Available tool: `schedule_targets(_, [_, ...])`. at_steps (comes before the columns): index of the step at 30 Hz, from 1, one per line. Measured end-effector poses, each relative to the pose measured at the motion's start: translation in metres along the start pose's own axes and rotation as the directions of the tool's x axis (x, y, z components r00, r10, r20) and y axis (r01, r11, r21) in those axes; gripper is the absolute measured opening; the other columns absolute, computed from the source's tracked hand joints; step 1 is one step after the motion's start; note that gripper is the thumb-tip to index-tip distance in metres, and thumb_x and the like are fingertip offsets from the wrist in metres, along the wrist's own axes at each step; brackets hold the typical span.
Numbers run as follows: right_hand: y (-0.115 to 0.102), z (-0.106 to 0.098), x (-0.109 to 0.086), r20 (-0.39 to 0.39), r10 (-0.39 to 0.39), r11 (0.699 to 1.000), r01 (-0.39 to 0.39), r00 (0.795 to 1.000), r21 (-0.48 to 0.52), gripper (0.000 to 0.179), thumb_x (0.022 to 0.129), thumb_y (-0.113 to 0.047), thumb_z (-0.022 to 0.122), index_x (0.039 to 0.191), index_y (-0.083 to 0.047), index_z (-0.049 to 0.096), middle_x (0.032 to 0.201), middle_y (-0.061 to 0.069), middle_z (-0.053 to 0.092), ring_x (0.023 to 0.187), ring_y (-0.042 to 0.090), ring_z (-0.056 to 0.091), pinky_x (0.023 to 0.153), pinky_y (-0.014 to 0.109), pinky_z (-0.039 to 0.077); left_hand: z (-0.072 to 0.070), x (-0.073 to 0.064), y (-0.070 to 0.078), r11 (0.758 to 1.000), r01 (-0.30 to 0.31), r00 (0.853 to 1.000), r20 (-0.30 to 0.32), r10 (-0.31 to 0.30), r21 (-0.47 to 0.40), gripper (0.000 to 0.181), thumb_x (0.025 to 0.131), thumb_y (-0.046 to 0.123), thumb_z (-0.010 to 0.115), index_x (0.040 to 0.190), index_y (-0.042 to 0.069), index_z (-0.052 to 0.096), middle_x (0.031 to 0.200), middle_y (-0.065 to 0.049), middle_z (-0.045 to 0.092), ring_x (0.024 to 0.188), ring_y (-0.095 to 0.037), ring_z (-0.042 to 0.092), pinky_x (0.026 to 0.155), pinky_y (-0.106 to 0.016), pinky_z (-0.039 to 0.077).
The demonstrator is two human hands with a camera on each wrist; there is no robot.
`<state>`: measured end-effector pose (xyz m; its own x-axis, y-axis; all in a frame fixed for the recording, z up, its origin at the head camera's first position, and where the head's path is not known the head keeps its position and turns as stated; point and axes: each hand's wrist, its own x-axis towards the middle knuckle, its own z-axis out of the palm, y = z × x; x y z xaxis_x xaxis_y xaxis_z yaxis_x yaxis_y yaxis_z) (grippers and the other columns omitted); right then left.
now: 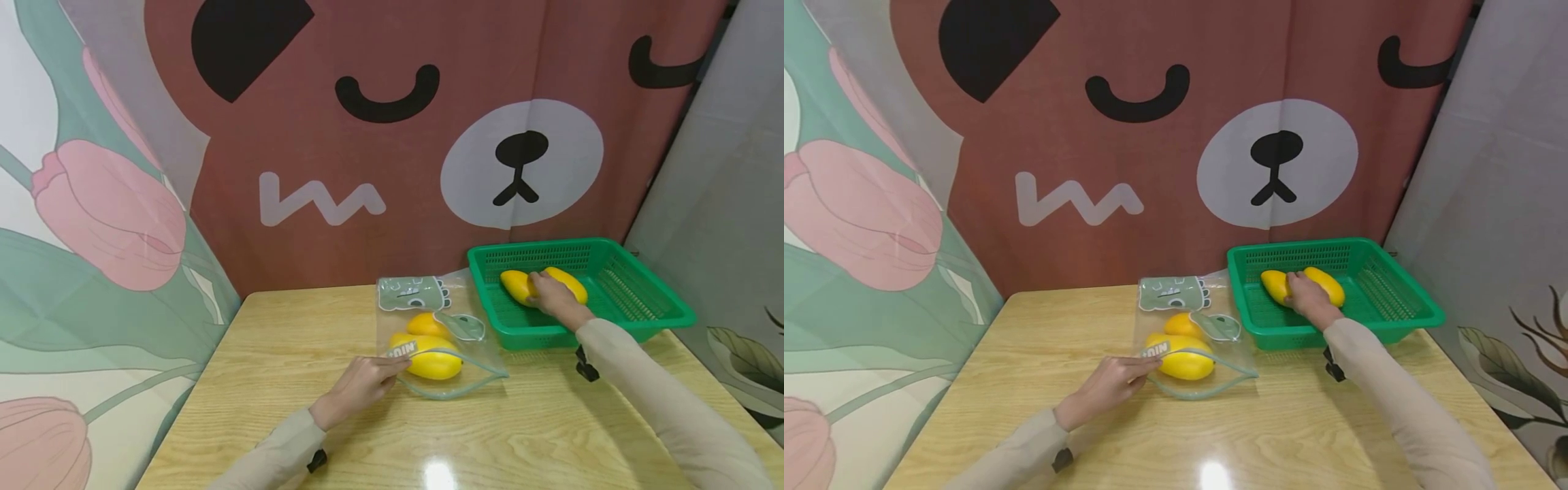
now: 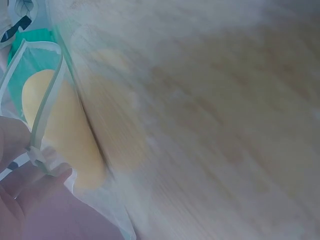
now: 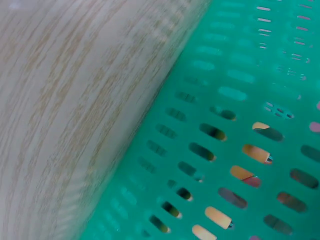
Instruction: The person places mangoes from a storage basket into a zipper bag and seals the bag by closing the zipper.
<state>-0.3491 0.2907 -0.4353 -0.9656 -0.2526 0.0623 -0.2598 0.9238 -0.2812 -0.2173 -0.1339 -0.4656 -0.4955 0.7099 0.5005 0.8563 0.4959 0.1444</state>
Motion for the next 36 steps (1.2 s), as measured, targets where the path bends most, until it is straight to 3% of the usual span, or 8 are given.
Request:
schedule_targets(4, [0.0,0.0008,0.0002,0.015,0.007,1.0,-0.007,1.0,-0.021,0.043,0.092,-0.012,0.07,0.119,0.013,0.047,0.105,0.031,0.052,0.085,0.038,0.056,0.07,0.049,0.049,0.0,-0.0006,0.0001,1.0,-0.001,1.0,-0.003,0.001,-0.004,0.042,0.079,-0.011,0.07,0.118,0.005,0.072,0.119,-0.007,0.069,0.1,-0.019,0.069,0.065,-0.012,0.052])
schedule_targets(11, [0.0015,0.001,0.0004,0.036,-0.005,1.0,0.005,0.999,-0.005,0.038,0.091,-0.01,0.071,0.109,0.008,0.043,0.085,0.019,0.053,0.073,0.032,0.054,0.061,0.043,0.047,-0.0008,-0.0008,0.0001,1.0,0.005,1.0,0.002,-0.005,-0.009,0.041,0.08,-0.01,0.07,0.118,0.006,0.072,0.119,-0.007,0.069,0.092,-0.018,0.071,0.056,-0.006,0.043])
schedule_targets(15, [0.0021,0.0018,0.0013,0.036,-0.007,1.0,0.007,0.999,0.005,0.039,0.091,-0.01,0.071,0.108,0.007,0.04,0.081,0.016,0.051,0.069,0.03,0.052,0.059,0.041,0.044,-0.0008,-0.0009,-0.0001,1.0,0.007,1.0,0.002,-0.007,-0.002,0.041,0.08,-0.01,0.07,0.118,0.006,0.072,0.119,-0.006,0.07,0.093,-0.018,0.071,0.059,-0.008,0.047])
schedule_targets(22, [0.0017,0.0043,0.0015,0.021,-0.009,1.0,0.009,1.0,0.007,0.049,0.091,-0.012,0.07,0.119,0.015,0.039,0.083,0.018,0.053,0.069,0.029,0.052,0.06,0.041,0.045,-0.0013,-0.0012,0.0006,1.0,0.015,1.0,0.004,-0.015,0.003,0.042,0.08,-0.01,0.071,0.118,0.006,0.072,0.119,-0.006,0.069,0.099,-0.019,0.069,0.068,-0.016,0.054])
schedule_targets(29, [0.0042,0.0061,0.0014,0.011,-0.01,1.0,0.01,1.0,-0.005,0.059,0.091,-0.017,0.071,0.125,0.018,0.037,0.09,0.026,0.056,0.077,0.035,0.057,0.065,0.047,0.048,-0.0019,0.0,0.0015,1.0,0.017,1.0,0.011,-0.017,0.0,0.042,0.08,-0.01,0.07,0.119,0.006,0.072,0.12,-0.006,0.069,0.095,-0.018,0.071,0.063,-0.012,0.051])
schedule_targets(33, [0.0043,0.0062,0.002,0.021,-0.015,1.0,0.015,1.0,0.011,0.052,0.091,-0.015,0.071,0.119,0.013,0.038,0.082,0.019,0.054,0.07,0.031,0.054,0.06,0.042,0.045,-0.0019,0.0003,0.0018,1.0,0.013,1.0,0.009,-0.013,-0.005,0.042,0.08,-0.01,0.07,0.119,0.006,0.072,0.12,-0.007,0.069,0.093,-0.017,0.071,0.061,-0.011,0.05])
schedule_targets(36, [0.0038,0.005,0.0018,0.034,-0.01,1.0,0.009,0.999,0.028,0.047,0.091,-0.013,0.072,0.115,0.01,0.038,0.075,0.013,0.05,0.063,0.027,0.05,0.056,0.038,0.041,-0.0017,0.0006,0.002,1.0,0.012,1.0,0.008,-0.012,-0.009,0.042,0.08,-0.01,0.07,0.119,0.006,0.072,0.12,-0.007,0.069,0.097,-0.018,0.07,0.067,-0.014,0.053])
